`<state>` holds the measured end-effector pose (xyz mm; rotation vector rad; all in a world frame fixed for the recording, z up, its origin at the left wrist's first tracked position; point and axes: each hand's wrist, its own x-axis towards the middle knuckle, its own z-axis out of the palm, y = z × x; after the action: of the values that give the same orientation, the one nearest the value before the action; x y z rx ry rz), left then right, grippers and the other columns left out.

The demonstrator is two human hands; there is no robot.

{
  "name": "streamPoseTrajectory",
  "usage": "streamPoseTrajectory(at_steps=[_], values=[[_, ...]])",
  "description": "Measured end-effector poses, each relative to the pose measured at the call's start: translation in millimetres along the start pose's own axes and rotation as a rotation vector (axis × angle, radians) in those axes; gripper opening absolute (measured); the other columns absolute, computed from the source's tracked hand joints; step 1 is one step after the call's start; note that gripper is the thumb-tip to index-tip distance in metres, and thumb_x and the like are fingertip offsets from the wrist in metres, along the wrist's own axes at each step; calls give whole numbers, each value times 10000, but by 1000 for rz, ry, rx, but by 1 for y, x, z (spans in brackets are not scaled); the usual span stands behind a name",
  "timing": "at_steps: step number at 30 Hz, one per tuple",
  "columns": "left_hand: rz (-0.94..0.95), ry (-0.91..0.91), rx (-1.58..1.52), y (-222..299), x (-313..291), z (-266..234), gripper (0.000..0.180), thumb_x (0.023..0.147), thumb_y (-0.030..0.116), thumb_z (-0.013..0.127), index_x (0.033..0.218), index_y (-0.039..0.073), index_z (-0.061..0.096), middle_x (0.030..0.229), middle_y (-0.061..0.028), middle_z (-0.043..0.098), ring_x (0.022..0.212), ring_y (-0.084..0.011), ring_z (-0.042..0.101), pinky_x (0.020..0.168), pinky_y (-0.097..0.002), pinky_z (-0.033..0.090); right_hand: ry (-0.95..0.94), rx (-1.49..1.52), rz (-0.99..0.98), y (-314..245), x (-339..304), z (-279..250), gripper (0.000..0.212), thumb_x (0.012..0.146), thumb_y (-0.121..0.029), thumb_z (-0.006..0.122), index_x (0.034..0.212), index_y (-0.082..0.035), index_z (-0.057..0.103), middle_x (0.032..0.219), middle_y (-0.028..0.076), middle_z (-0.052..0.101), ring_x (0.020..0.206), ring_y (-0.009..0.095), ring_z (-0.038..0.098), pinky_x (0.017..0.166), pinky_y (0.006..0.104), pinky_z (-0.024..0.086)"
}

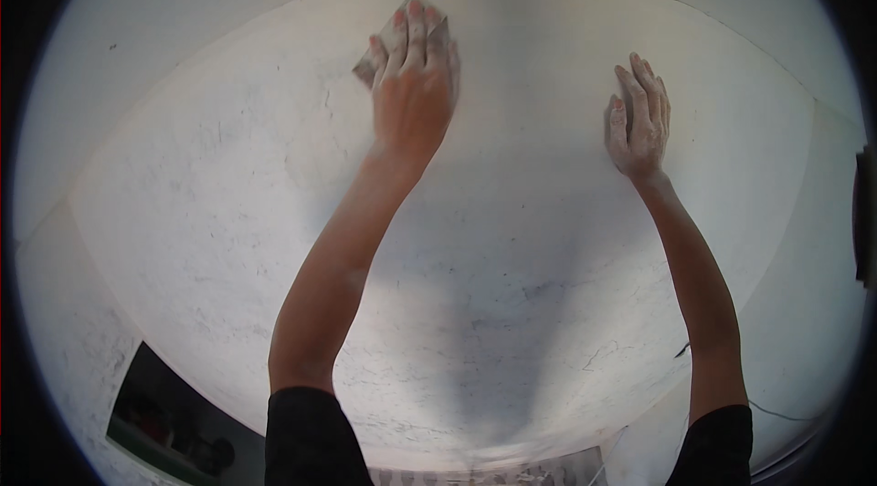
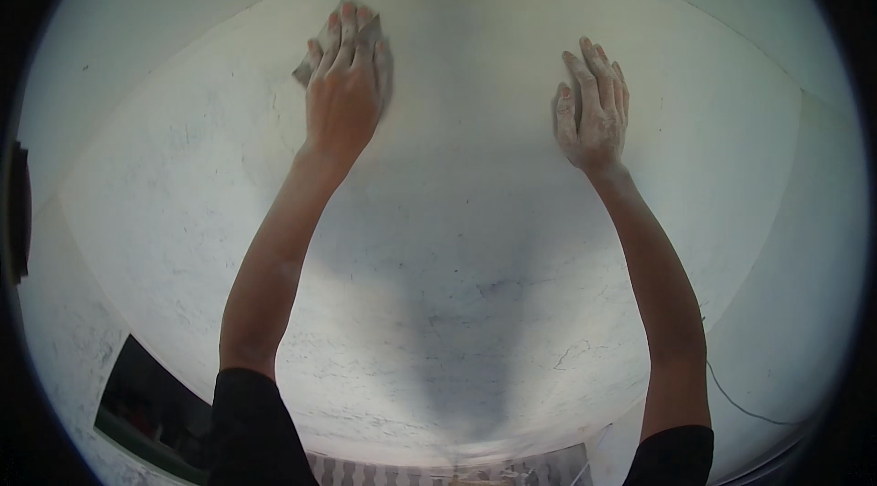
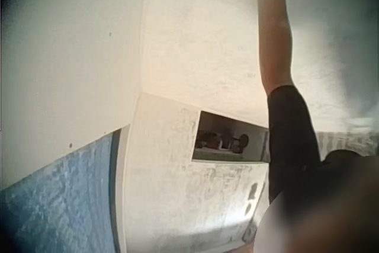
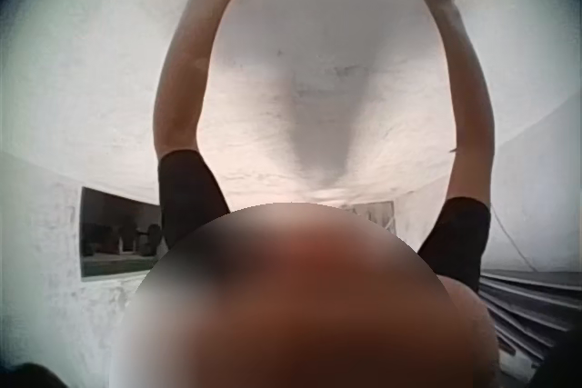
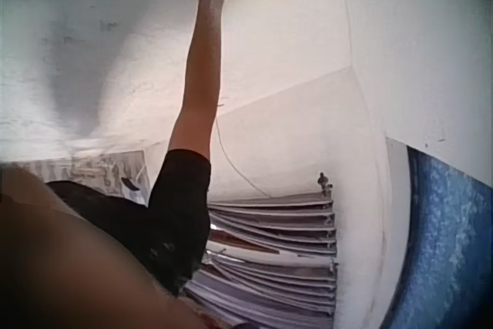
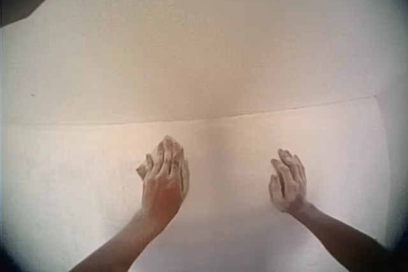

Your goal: Sanding a white ceiling using a hand sanding block.

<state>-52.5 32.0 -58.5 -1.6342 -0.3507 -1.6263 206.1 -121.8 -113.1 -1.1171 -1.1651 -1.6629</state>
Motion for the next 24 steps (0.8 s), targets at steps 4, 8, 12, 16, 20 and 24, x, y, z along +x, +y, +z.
streamPoseTrajectory(at_steps=[4, 8, 12, 16, 20, 24], values=[[-78, 105, -28, 12, 9, 12, 433, 987, 185, 524, 1337, -69, 501, 1438, -249, 459, 1303, -430, 471, 1047, -569, 405, 13, 3, 12, 2, 1, -2, 401, 890, -104, 543, 1289, -92, 584, 1431, 123, 497, 1347, 311, 440, 1120, 514, 310], [-87, 83, -70, 16, -4, 14, 473, 986, 206, 532, 1370, -64, 473, 1452, -255, 439, 1319, -434, 453, 1062, -580, 378, 5, 12, 21, 1, -3, 0, 407, 869, -107, 569, 1275, -98, 596, 1433, 122, 495, 1335, 315, 452, 1117, 518, 314], [-35, -96, -11, 15, -9, -1, 572, 994, 269, 522, 1462, -23, 372, 1533, -229, 336, 1402, -422, 342, 1090, -632, 283, 1, 53, 31, 0, -3, 0, 387, 872, -114, 559, 1255, -92, 610, 1432, 117, 495, 1333, 313, 457, 1119, 514, 315], [-72, -74, 30, 20, -9, 3, 652, 984, 381, 486, 1506, 30, 313, 1567, -194, 290, 1436, -372, 301, 1110, -660, 195, -3, 46, 34, 1, 0, -3, 379, 876, -129, 557, 1248, -82, 611, 1423, 118, 504, 1331, 310, 460, 1120, 513, 315], [-72, -76, 94, 23, -7, 3, 635, 973, 417, 472, 1498, 78, 363, 1557, -184, 321, 1430, -338, 326, 1114, -666, 160, 0, 54, 43, 3, 0, -7, 371, 884, -135, 552, 1247, -88, 609, 1422, 121, 506, 1334, 303, 460, 1125, 500, 316], [-32, -73, 97, 22, -14, 1, 621, 993, 383, 438, 1526, 90, 309, 1569, -195, 289, 1449, -373, 278, 1115, -667, 147, -3, 69, 56, 0, -13, -12, 370, 891, -145, 551, 1254, -95, 601, 1425, 124, 500, 1337, 299, 458, 1130, 493, 316]])
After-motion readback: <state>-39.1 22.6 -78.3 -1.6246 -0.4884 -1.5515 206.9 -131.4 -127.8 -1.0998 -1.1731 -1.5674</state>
